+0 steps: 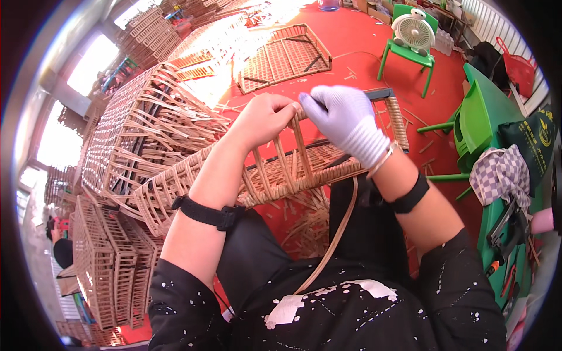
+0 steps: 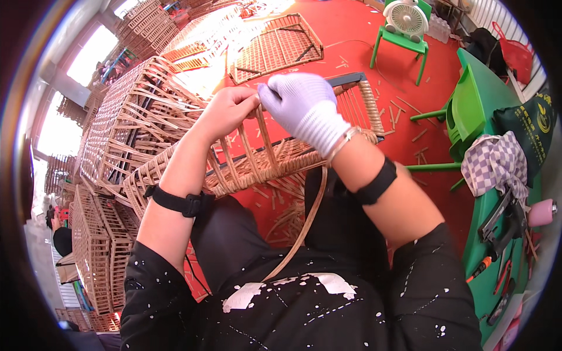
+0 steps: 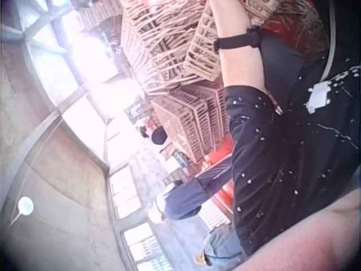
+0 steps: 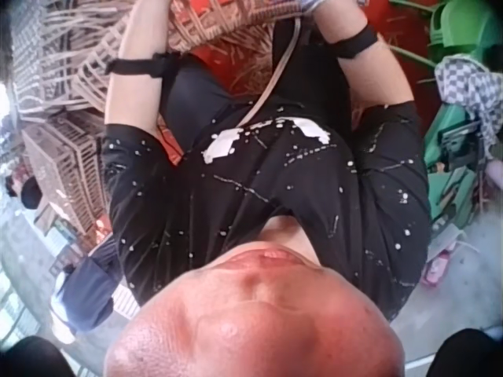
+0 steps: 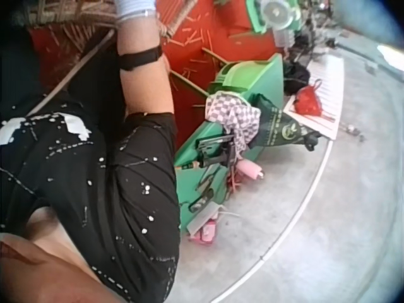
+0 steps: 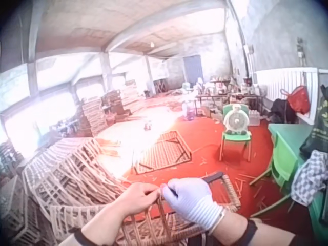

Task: The recorder weaves and staples rattan strips onto a metal and wood furniture frame.

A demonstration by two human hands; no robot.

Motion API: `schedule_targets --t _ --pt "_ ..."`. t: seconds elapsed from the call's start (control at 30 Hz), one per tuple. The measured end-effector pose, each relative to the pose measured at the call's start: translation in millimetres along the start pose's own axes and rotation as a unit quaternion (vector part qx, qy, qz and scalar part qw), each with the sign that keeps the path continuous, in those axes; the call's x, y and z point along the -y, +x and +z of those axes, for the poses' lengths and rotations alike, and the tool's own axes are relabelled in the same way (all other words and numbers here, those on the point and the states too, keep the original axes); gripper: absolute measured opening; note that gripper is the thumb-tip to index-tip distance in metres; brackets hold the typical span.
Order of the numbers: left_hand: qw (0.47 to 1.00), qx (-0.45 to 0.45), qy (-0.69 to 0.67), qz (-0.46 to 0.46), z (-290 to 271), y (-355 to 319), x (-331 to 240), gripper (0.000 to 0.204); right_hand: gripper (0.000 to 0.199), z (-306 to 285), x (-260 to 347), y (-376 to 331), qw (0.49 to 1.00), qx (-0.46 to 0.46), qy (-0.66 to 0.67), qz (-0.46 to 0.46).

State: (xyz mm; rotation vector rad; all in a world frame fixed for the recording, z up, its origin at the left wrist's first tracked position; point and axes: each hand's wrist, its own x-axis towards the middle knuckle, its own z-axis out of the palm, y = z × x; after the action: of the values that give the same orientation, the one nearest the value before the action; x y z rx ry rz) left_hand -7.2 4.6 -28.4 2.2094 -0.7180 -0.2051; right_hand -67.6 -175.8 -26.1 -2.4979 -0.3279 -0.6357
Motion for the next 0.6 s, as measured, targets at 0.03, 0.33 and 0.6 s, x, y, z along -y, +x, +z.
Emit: schedule_targets --t 0.03,0.33,0.6 --pt "1.0 -0.002 0.001 0.003 0 0 -1 0.033 0.038 -6 1 12 0.999 0.044 -0.014 0.004" --pt "0.99 -0.078 0.101 0.061 12 -6 -13 0.026 0.043 13 -29 76 0.963 0.25 -0.096 -0.036" --pt "0.947 -0.16 0.172 0.218 27 -16 -16 0.017 0.05 33 -41 99 0.916 0.392 -0.083 0.001"
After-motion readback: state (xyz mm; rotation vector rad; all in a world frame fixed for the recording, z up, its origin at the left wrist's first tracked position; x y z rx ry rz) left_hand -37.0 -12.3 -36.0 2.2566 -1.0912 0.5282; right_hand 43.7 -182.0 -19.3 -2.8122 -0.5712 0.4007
